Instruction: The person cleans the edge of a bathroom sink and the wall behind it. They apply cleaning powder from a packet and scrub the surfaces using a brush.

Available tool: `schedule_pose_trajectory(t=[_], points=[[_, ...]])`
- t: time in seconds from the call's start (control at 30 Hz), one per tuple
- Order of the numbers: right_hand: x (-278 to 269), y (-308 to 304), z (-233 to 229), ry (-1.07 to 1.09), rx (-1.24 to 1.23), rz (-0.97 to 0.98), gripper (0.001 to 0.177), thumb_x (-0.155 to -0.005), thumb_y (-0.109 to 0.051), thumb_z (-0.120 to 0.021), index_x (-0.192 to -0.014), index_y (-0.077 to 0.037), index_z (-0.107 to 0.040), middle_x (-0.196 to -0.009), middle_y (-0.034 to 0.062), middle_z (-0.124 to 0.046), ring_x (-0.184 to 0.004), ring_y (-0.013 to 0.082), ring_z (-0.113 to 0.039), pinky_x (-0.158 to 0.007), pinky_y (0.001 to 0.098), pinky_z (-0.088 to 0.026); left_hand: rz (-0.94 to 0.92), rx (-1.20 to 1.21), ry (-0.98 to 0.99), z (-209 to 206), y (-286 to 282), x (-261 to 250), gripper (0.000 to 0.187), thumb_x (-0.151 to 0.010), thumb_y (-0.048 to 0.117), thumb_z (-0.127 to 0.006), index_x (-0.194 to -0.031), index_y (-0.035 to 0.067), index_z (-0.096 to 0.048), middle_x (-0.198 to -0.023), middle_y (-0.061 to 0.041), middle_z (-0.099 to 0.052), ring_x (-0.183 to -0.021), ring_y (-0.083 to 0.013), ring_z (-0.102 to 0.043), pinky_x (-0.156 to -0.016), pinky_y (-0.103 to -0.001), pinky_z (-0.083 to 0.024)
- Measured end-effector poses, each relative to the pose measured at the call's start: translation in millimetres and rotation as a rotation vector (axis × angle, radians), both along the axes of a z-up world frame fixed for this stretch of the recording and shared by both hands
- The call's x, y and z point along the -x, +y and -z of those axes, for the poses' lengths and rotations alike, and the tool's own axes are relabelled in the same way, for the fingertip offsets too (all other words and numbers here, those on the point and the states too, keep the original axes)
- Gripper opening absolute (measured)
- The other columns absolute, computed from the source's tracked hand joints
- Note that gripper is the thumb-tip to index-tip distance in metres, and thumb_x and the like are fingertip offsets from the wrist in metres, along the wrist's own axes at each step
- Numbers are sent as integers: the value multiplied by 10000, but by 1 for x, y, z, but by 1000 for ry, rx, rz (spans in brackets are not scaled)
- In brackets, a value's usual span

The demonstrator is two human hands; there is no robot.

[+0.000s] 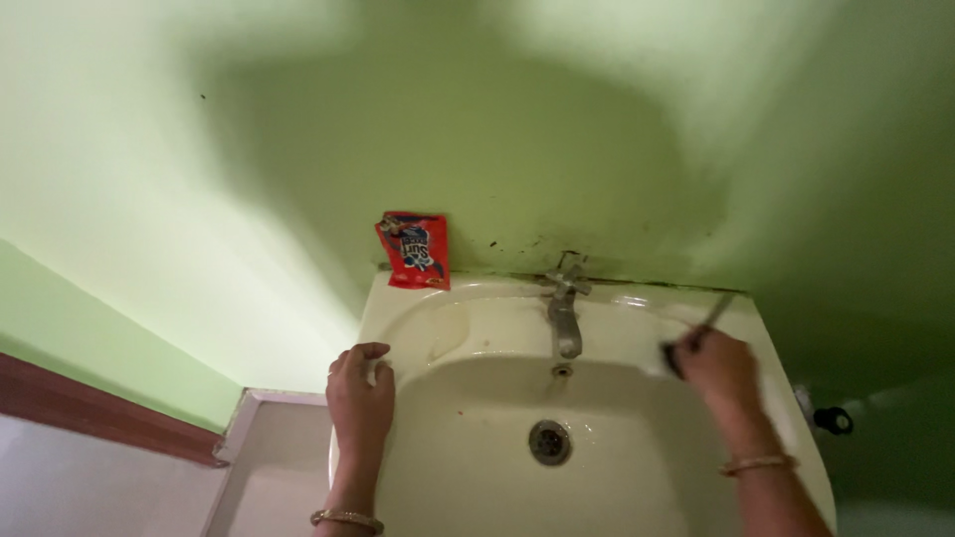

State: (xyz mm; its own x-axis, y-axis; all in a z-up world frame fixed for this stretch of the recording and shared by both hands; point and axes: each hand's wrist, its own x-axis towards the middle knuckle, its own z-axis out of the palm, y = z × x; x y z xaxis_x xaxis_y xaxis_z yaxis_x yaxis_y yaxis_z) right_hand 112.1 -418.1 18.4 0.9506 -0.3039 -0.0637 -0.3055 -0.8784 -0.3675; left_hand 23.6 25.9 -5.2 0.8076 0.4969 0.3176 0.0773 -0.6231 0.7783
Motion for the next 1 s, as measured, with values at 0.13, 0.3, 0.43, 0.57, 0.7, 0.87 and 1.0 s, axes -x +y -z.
schedule_pose_trajectory(t=[0.13,0.3,0.43,0.57,0.7,0.87,1.0], points=[[-3,-4,10,-3,-16,27,413,-1038,-397,-581,-985,-46,-792,-767,140,-778,-656,262,-770,-685,390,-639,8,-7,-9,1,-3,-2,188,-835,51,-649,-1008,52,-720,-1013,-119,-711,-1022,-313,-633,-903,-430,-503],[39,82,22,-257,-246,-231,185,-888,-200,-709,-1041,-129,-785,-903,96,-796,-745,227,-776,-702,343,-628,13,-35,-27,2,-2,-2,185,-842,50,-644,-1011,57,-719,-1006,-110,-717,-1034,-314,-633,-919,-432,-494],[45,78,6,-277,-250,-165,165,-915,-178,-709,-1051,-107,-769,-920,106,-798,-781,233,-781,-717,341,-625,15,-31,-38,3,0,0,184,-844,53,-641,-1009,61,-721,-1012,-109,-719,-1037,-313,-634,-921,-431,-498],[45,65,8,-279,-211,-41,175,-949,-178,-696,-1089,-92,-759,-936,143,-799,-806,247,-784,-746,346,-623,8,-20,-16,3,-2,-2,163,-851,64,-649,-1000,53,-716,-1009,-113,-721,-1035,-314,-632,-920,-432,-498],[58,105,41,-526,-197,-325,129,-900,-133,-717,-1001,-57,-746,-980,141,-763,-814,251,-739,-761,350,-603,14,-37,-39,2,-2,-4,173,-836,48,-648,-992,54,-721,-1005,-118,-720,-1053,-319,-630,-938,-436,-492],[85,161,49,-483,-448,-586,166,-847,-46,-722,-1010,-20,-741,-948,137,-749,-802,252,-725,-749,359,-596,18,-11,31,2,-2,-3,162,-837,57,-659,-988,50,-718,-1025,-120,-717,-1082,-315,-621,-971,-431,-484],[69,170,30,-575,-400,-768,166,-920,-59,-688,-1083,-38,-711,-1097,133,-739,-911,216,-743,-769,283,-586,25,-15,-31,5,-4,-1,162,-848,64,-651,-995,53,-719,-1028,-109,-722,-1078,-292,-633,-979,-417,-492]])
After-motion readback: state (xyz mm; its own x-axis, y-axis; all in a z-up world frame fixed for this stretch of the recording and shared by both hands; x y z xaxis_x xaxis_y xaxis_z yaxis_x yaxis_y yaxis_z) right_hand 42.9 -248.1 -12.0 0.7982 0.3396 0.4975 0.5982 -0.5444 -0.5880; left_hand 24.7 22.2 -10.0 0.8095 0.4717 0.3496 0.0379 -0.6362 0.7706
